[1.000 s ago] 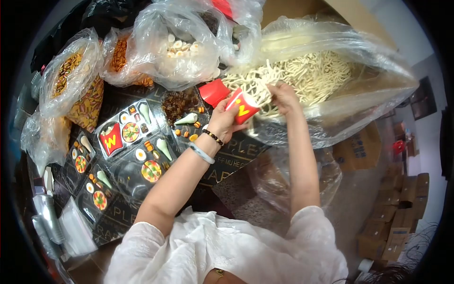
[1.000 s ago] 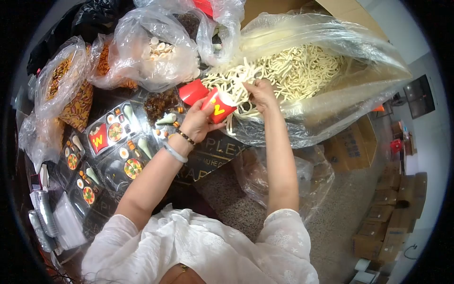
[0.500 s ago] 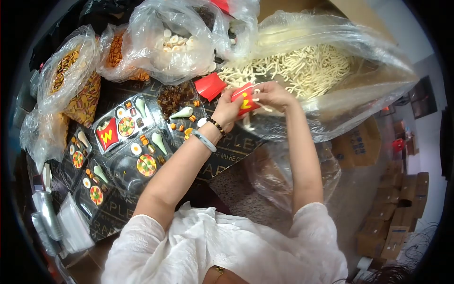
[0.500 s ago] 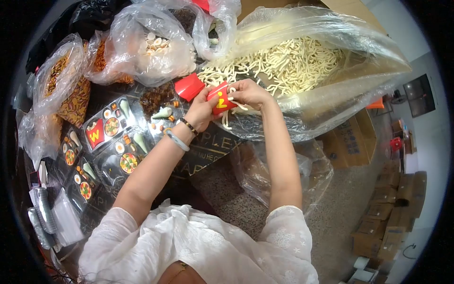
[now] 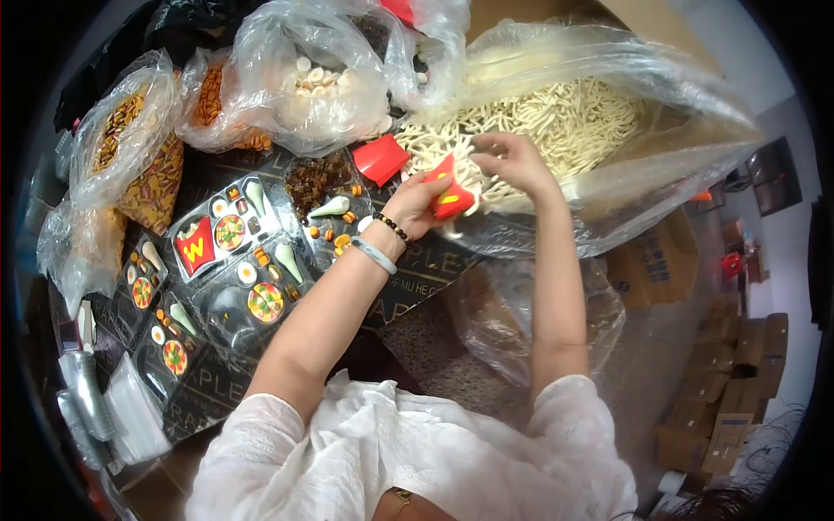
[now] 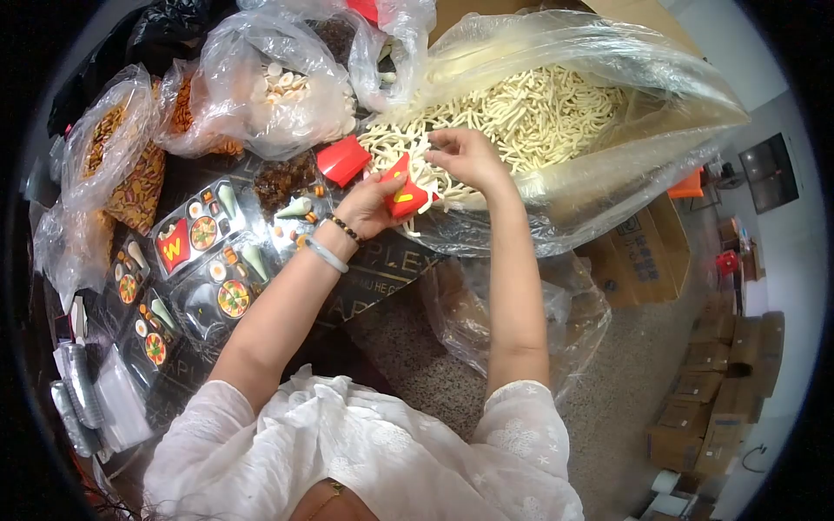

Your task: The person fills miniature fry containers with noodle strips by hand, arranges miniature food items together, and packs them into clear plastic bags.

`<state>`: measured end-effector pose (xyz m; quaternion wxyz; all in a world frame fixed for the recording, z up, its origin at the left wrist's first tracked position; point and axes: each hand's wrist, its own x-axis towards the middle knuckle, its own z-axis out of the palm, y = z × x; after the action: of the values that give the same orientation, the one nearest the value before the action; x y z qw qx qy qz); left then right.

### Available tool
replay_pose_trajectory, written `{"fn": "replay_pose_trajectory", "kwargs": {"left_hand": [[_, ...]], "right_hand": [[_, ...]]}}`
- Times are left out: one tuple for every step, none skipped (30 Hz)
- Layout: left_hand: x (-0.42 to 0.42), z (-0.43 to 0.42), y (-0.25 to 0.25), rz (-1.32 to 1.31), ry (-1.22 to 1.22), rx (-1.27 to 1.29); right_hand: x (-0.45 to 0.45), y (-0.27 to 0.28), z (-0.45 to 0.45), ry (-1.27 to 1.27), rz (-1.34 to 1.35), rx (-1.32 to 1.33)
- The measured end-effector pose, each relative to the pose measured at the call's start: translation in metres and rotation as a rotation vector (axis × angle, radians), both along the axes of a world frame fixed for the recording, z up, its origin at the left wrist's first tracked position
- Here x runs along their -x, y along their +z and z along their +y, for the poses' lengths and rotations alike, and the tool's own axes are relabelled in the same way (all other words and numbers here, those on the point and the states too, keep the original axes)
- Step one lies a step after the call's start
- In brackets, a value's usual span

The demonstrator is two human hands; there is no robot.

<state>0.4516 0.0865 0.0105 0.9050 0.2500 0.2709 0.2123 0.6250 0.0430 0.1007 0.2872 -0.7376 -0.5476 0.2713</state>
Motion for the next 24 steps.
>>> {"fn": "replay_pose_trajectory", "kwargs": {"left_hand": [[0.001, 0.001, -0.001, -0.031, -0.020, 0.019], [0.001, 0.002, -0.002, -0.062, -0.042, 0.039], [0.001, 0.002, -0.002, -0.094, -0.066, 0.056], [0.001, 0.003, -0.003, -0.106, -0.079, 0.089], [0.000, 0.003, -0.004, -0.097, -0.067, 0.070], [0.000, 0.003, -0.004, -0.088, -0.051, 0.053], [0.000, 0.002, -0.005, -0.078, -0.035, 0.039], [-0.001, 0.003, -0.006, -0.067, 0.006, 0.034], [-0.003, 0.001, -0.004, -0.054, 0.043, 0.032], [-0.004, -0.001, -0.003, -0.041, 0.077, 0.030], [-0.005, -0.003, -0.004, -0.032, 0.105, 0.020], [-0.006, -0.005, -0.005, -0.023, 0.132, 0.009], [-0.007, -0.005, -0.005, -0.014, 0.161, -0.004], [-0.006, -0.005, -0.006, -0.041, 0.170, 0.004], [-0.005, -0.003, -0.006, -0.069, 0.180, 0.013], [-0.002, 0.000, -0.006, -0.096, 0.193, 0.022], [0.001, 0.001, -0.008, -0.121, 0.206, 0.034], [0.004, 0.003, -0.003, -0.217, 0.177, 0.043], [0.008, 0.003, 0.002, -0.246, 0.163, 0.066], [0.010, 0.003, 0.007, -0.274, 0.146, 0.089], [0.012, 0.003, 0.010, -0.303, 0.126, 0.112], [0.013, 0.005, 0.006, -0.319, 0.101, 0.132], [0.015, 0.006, 0.006, -0.306, 0.105, 0.129], [0.019, 0.006, 0.008, -0.292, 0.116, 0.126]], "right_hand": [[-0.006, -0.008, 0.006, 0.062, 0.083, -0.043], [-0.014, -0.020, 0.011, 0.120, 0.166, -0.087], [-0.014, -0.022, 0.012, 0.177, 0.248, -0.133], [-0.015, -0.021, 0.010, 0.149, 0.144, -0.103], [-0.015, -0.021, 0.008, 0.126, 0.039, -0.073], [-0.010, -0.019, 0.006, 0.105, -0.065, -0.042], [-0.004, -0.018, 0.003, 0.085, -0.168, -0.008], [0.001, -0.020, 0.000, 0.105, -0.125, -0.091], [0.001, -0.026, 0.002, 0.169, -0.137, -0.033], [-0.002, -0.034, 0.005, 0.232, -0.148, 0.025], [-0.004, -0.039, 0.006, 0.293, -0.158, 0.081], [0.001, -0.033, 0.004, 0.309, 0.000, 0.235], [0.004, -0.026, 0.001, 0.328, 0.057, 0.208], [0.006, -0.020, -0.002, 0.348, 0.114, 0.180], [0.009, -0.014, -0.003, 0.370, 0.170, 0.152], [0.009, -0.010, -0.005, 0.302, 0.268, 0.122], [0.009, -0.001, -0.008, 0.171, 0.311, 0.068], [0.006, -0.003, -0.009, 0.146, 0.308, -0.022], [0.003, -0.006, -0.009, 0.118, 0.304, -0.114], [0.003, -0.015, -0.008, 0.140, 0.368, -0.129], [0.007, -0.024, -0.006, 0.160, 0.432, -0.144], [0.007, -0.030, -0.006, 0.179, 0.494, -0.161], [0.005, -0.032, -0.009, 0.137, 0.642, -0.077], [0.009, -0.032, -0.015, 0.101, 0.790, 0.011]]}}
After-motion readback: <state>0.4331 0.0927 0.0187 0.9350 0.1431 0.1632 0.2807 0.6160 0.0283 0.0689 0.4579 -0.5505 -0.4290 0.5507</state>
